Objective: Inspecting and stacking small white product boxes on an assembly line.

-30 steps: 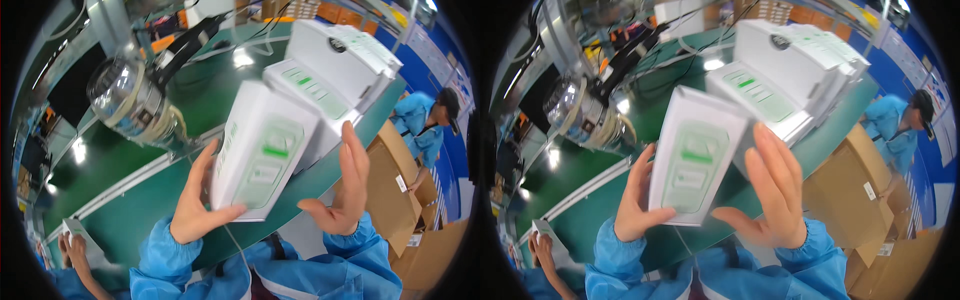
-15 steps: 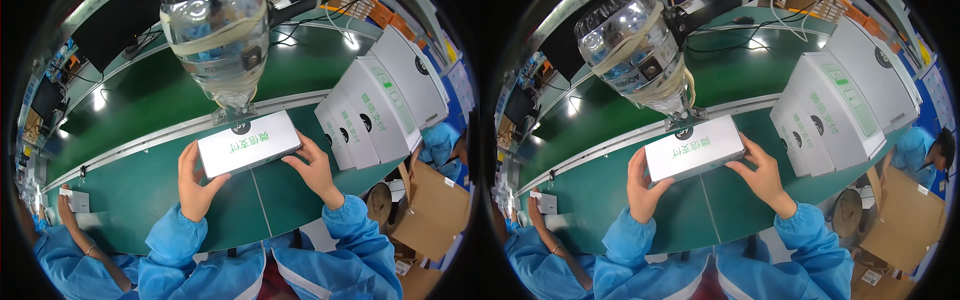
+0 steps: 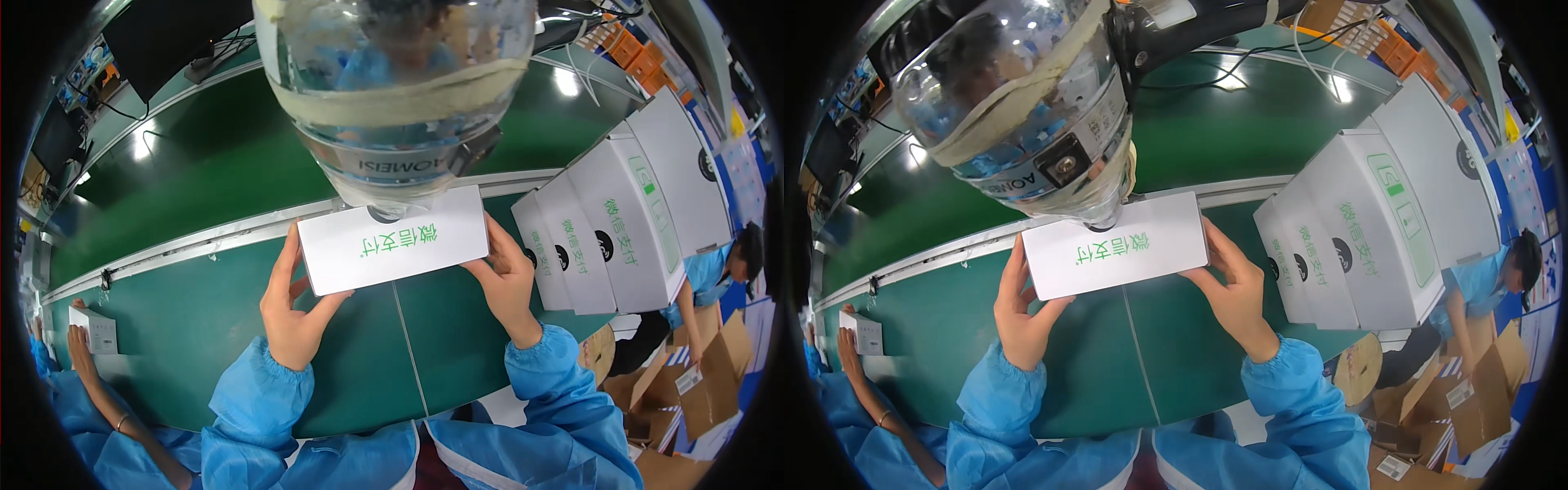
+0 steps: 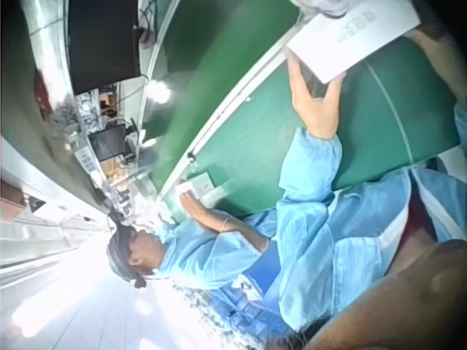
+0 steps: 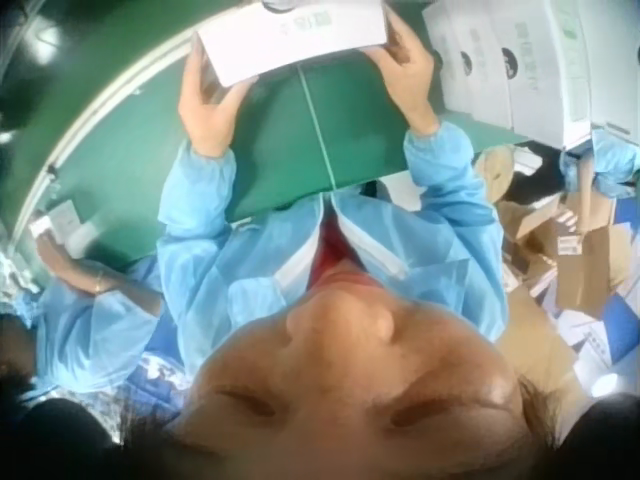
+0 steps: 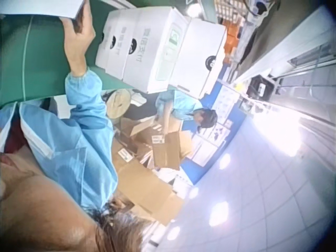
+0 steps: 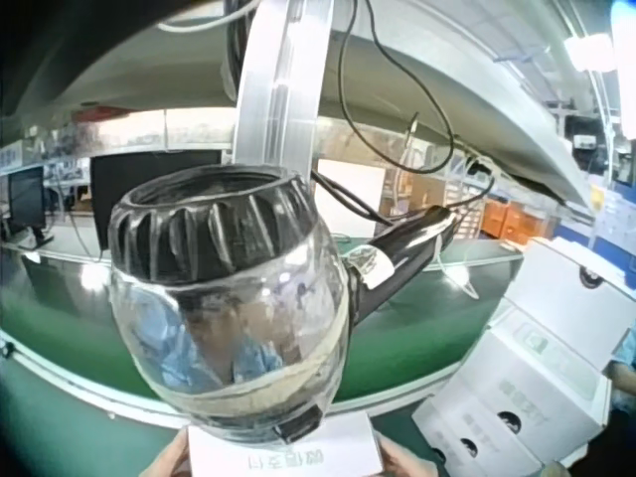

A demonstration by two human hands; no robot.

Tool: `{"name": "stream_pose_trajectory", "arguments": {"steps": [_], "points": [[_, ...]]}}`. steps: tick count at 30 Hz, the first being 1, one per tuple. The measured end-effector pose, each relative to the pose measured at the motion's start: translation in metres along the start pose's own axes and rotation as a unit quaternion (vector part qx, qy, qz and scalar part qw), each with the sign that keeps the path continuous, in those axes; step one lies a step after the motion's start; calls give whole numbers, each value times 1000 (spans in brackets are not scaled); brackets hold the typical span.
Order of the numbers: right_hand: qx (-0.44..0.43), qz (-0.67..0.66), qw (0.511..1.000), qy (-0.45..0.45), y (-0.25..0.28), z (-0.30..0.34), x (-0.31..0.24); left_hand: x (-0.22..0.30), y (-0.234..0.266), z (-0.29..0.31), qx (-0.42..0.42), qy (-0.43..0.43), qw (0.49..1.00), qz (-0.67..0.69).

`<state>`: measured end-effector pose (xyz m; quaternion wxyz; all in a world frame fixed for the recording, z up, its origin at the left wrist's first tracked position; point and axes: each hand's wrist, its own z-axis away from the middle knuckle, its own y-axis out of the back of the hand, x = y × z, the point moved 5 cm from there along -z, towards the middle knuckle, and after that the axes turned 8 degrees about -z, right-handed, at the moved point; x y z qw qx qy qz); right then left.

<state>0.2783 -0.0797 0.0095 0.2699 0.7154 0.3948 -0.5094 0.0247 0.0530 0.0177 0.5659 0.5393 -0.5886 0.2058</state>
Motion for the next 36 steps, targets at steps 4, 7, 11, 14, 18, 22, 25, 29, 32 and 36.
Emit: {"name": "stream_pose_trajectory", "arguments": {"steps": [4, 7, 11, 14, 18, 22, 25, 29, 32, 36], "points": [[-8, 7, 1000, 18, -1, -1, 2, 2, 2, -1, -2, -4, 1000, 11], [-9, 11, 1000, 12, 0, -1, 2, 2, 2, -1, -3, -2, 1000, 10], [-7, 11, 1000, 16, 0, 0, 2, 3, 1, -1, -2, -9, 1000, 12], [-4, 8, 1000, 18, 2, 0, 2, 4, 0, -2, -3, -11, 1000, 6], [-6, 5, 1000, 17, 0, -1, 0, 4, -1, -2, 2, -5, 1000, 5], [2, -9, 1000, 1, 1, 0, 0, 4, -2, -3, -4, -2, 1000, 12], [0, -1, 1000, -1, 1, 0, -2, 5, -2, -3, -6, -1, 1000, 18], [4, 4, 1000, 6, -3, 0, -6, 0, -2, -3, -10, 1, 999, 40], [10, 6, 1000, 6, -3, 0, -7, 0, -2, -5, -10, 8, 999, 51], [9, 18, 1000, 17, -2, 0, -7, 0, -2, -5, -9, 2, 999, 52]]}}
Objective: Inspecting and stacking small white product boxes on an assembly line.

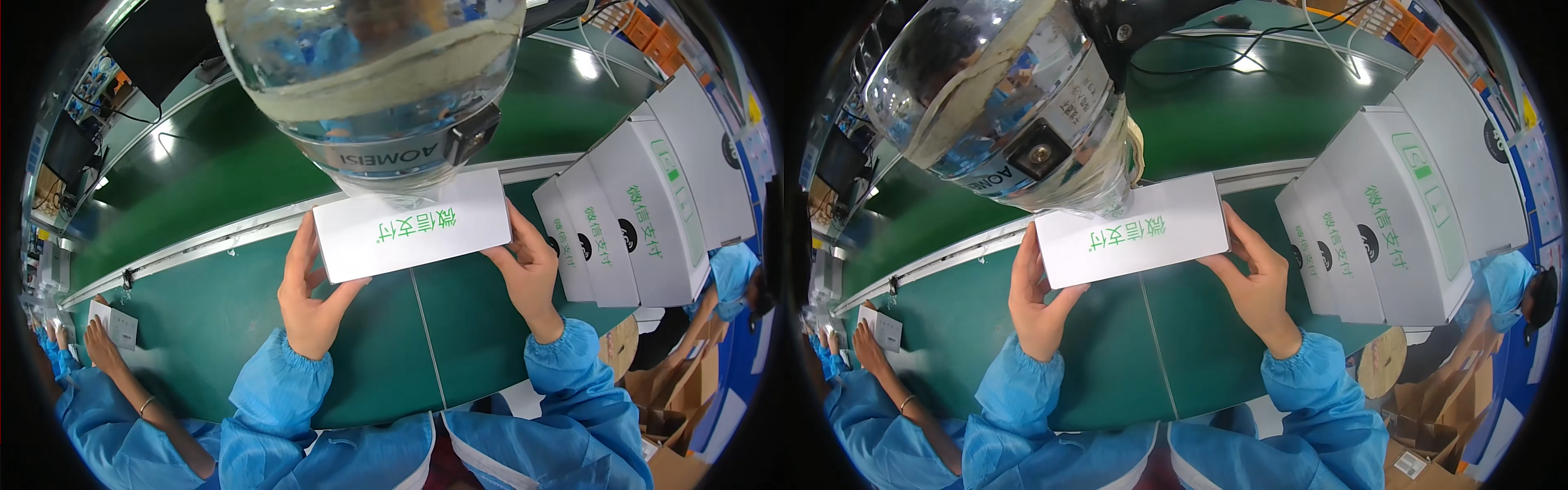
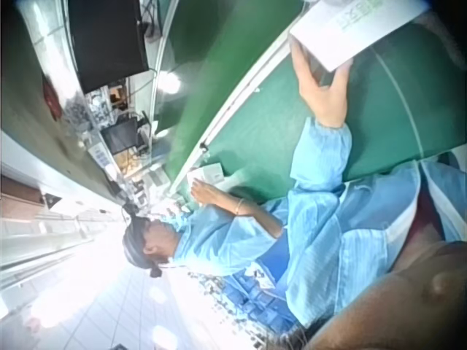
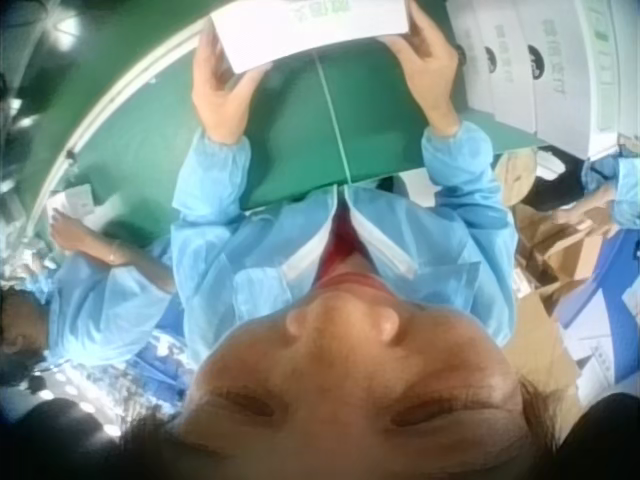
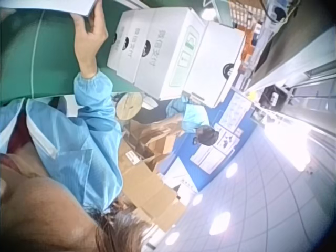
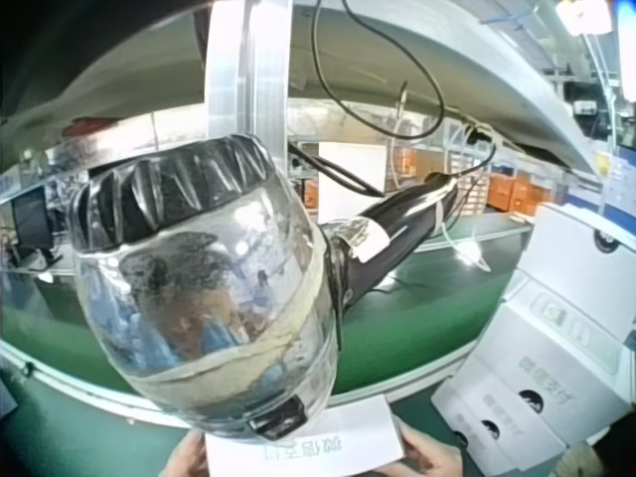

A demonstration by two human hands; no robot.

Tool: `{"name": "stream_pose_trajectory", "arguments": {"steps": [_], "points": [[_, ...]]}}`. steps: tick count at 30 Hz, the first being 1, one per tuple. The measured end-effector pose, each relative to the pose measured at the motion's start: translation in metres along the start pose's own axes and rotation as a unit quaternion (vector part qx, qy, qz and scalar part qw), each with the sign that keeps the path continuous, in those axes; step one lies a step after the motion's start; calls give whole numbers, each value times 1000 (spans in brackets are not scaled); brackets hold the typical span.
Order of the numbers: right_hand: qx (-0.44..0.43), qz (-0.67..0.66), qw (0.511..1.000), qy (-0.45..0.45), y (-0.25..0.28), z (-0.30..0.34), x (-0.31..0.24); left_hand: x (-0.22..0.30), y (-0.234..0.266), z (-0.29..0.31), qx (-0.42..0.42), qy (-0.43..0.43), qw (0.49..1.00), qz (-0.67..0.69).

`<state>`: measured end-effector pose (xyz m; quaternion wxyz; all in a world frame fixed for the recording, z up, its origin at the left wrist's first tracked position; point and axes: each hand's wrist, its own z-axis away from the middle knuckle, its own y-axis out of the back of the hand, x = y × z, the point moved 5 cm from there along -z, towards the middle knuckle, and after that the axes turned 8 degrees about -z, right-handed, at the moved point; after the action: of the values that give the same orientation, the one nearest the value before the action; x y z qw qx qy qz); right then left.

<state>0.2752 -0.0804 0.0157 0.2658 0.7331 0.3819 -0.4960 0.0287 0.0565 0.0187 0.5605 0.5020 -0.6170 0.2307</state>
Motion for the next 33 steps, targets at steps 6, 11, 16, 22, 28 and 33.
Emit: {"name": "stream_pose_trajectory", "arguments": {"steps": [6, 11, 16, 22, 28, 33], "points": [[-1, 0, 1000, 1, 0, 0, 0, -2, -1, 1, 10, 1, 1000, 0], [-2, 0, 1000, 2, 0, 0, 0, -2, 0, 1, 11, 2, 1000, 0], [-1, -1, 1000, 6, 1, 0, 0, -1, 0, 2, 12, 6, 1000, 9], [-1, 6, 1000, 15, 2, 0, 1, 1, -1, 1, 9, 9, 1000, 12], [2, -1, 1000, 14, 0, 1, 2, 1, -1, 2, 9, 12, 1000, 12], [3, -9, 1000, 12, 1, 0, 1, 2, -1, 2, 8, 10, 1000, 4]]}}
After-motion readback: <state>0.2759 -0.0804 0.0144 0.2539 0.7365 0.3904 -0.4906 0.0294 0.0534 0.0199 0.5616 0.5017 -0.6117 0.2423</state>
